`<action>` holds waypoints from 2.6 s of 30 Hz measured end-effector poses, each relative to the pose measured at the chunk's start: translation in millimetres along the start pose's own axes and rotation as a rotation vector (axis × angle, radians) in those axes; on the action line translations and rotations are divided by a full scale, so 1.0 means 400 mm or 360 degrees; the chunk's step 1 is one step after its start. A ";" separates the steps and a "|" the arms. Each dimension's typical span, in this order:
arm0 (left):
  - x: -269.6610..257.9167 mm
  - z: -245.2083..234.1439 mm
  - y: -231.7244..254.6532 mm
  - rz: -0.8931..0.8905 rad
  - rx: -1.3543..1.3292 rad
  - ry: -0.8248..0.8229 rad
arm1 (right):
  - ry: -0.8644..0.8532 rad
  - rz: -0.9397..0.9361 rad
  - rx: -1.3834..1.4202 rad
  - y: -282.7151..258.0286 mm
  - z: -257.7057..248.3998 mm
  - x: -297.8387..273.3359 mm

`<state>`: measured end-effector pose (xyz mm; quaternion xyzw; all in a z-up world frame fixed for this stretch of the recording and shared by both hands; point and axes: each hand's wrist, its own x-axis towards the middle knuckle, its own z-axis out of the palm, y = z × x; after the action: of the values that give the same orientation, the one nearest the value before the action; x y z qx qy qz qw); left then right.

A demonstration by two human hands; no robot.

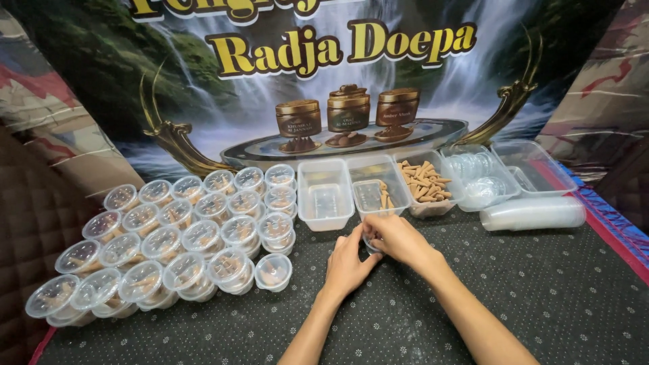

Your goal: Packing incense sticks into small plastic containers and closing them with lids on a workspace.

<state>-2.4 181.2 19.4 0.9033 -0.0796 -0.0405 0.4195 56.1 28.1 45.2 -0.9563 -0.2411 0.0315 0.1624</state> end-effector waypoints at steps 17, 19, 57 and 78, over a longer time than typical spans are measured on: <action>-0.009 -0.003 -0.005 0.0116 -0.0031 0.0156 | -0.0064 0.0278 -0.0780 0.184 -0.030 0.284; -0.004 0.006 -0.016 0.0133 -0.0037 0.0181 | -0.0120 0.0309 -0.0955 0.217 0.018 0.339; -0.005 0.001 -0.010 0.0144 -0.0018 0.0160 | 0.0360 -0.0010 -0.0525 0.040 0.009 -0.026; -0.003 0.002 -0.017 0.0155 -0.0006 0.0170 | 0.0610 0.0068 -0.0654 0.151 -0.051 0.093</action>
<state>-2.8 185.0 13.6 0.8984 -0.1009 0.0279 0.4264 119.0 -10.5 45.4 -0.9625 -0.1871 -0.1961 0.0069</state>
